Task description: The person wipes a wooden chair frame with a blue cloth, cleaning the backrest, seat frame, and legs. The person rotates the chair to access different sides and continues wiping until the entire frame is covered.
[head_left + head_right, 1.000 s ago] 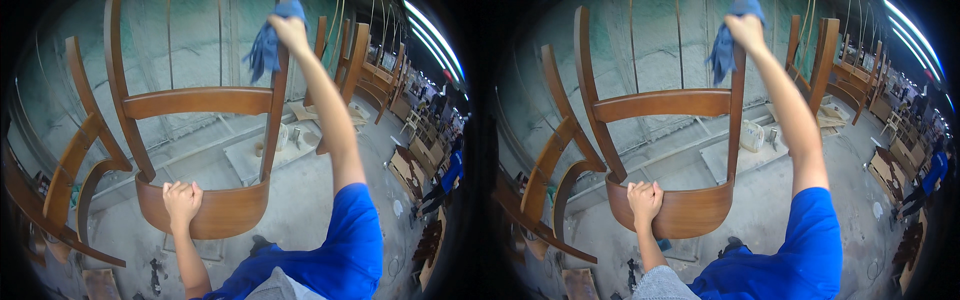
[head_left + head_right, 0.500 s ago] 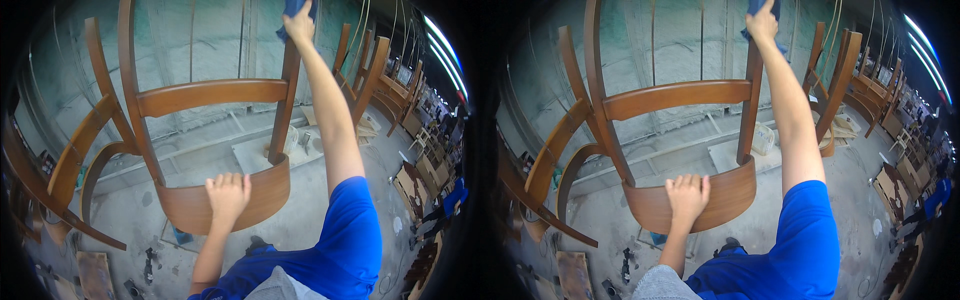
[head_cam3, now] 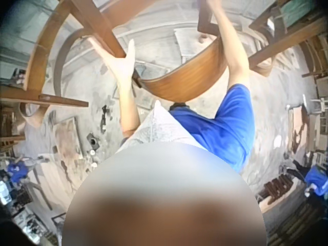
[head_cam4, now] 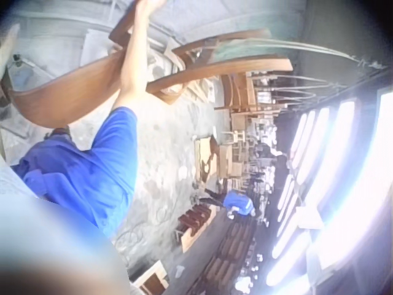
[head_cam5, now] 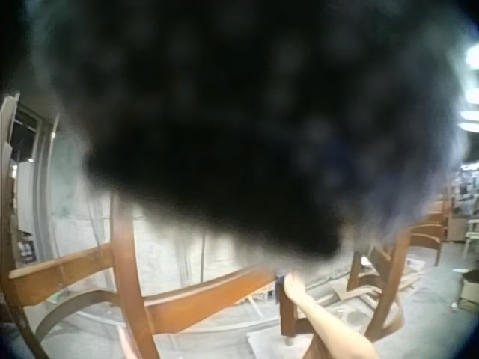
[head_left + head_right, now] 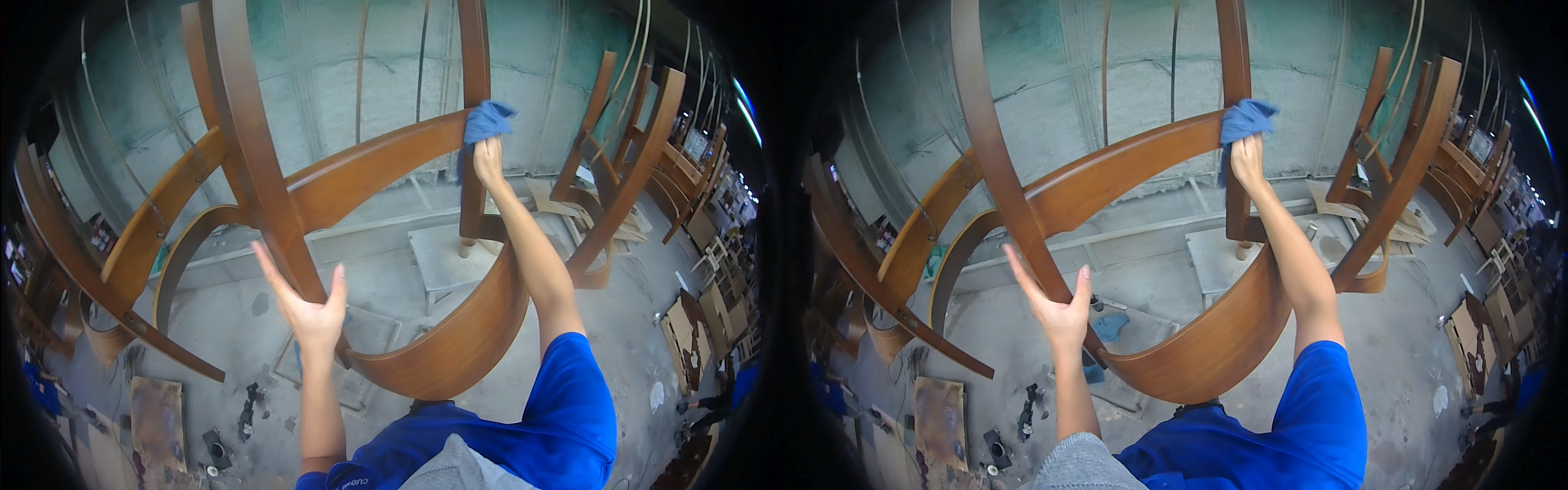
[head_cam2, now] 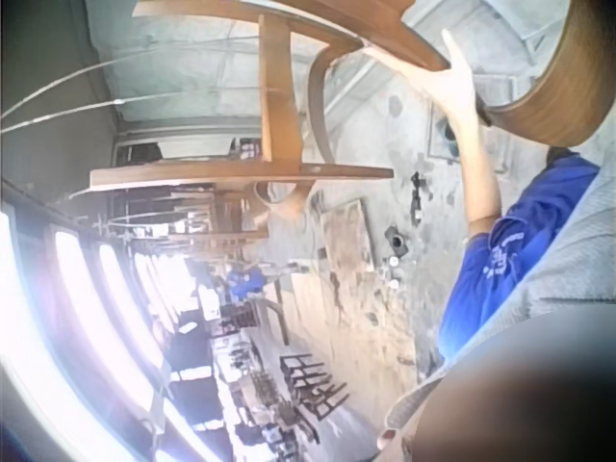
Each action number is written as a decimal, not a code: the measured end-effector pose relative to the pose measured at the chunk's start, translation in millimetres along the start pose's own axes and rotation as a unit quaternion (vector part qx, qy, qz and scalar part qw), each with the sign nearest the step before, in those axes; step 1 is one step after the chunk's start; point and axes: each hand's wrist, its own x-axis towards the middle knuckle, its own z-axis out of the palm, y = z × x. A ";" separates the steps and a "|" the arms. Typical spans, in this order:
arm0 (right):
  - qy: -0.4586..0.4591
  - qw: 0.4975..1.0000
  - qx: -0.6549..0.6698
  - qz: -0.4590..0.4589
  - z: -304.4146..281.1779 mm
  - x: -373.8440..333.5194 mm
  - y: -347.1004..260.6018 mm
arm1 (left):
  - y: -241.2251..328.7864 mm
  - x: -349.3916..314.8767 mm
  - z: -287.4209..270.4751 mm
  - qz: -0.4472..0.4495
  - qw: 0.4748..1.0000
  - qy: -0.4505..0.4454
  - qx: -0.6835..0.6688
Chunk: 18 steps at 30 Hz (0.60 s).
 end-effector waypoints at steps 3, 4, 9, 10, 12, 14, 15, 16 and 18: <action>-0.171 0.951 0.255 -0.025 15.8 1.9 -80.7 | -23.3 -2.5 5.1 -0.062 0.996 -0.026 -0.054; -0.199 0.943 0.259 -0.065 25.6 -1.8 -111.4 | -31.0 -4.3 9.7 -0.095 0.992 -0.036 -0.075; -0.138 0.853 -0.008 -0.504 83.0 -16.9 -219.8 | -63.0 -2.4 48.1 0.006 1.000 -0.004 -0.001; -0.115 0.856 0.008 -0.503 94.3 -15.4 -224.5 | -65.7 -1.2 50.2 0.003 1.000 0.000 -0.004; -0.089 0.867 0.024 -0.490 105.3 -5.9 -207.7 | -68.2 3.5 47.9 -0.030 0.999 -0.005 -0.017; -0.079 0.877 0.033 -0.473 105.7 11.3 -164.3 | -66.4 6.6 32.3 -0.097 0.994 -0.017 -0.039; -0.091 0.887 0.045 -0.450 102.7 24.0 -136.0 | -67.1 13.4 24.2 -0.062 0.997 -0.005 -0.042; -0.113 0.903 0.044 -0.413 95.7 35.6 -105.1 | -66.9 17.2 13.8 -0.058 0.997 -0.011 -0.041; 0.007 0.972 0.022 -0.232 80.9 46.1 -48.5 | -66.0 22.4 -2.2 -0.082 0.993 -0.022 -0.079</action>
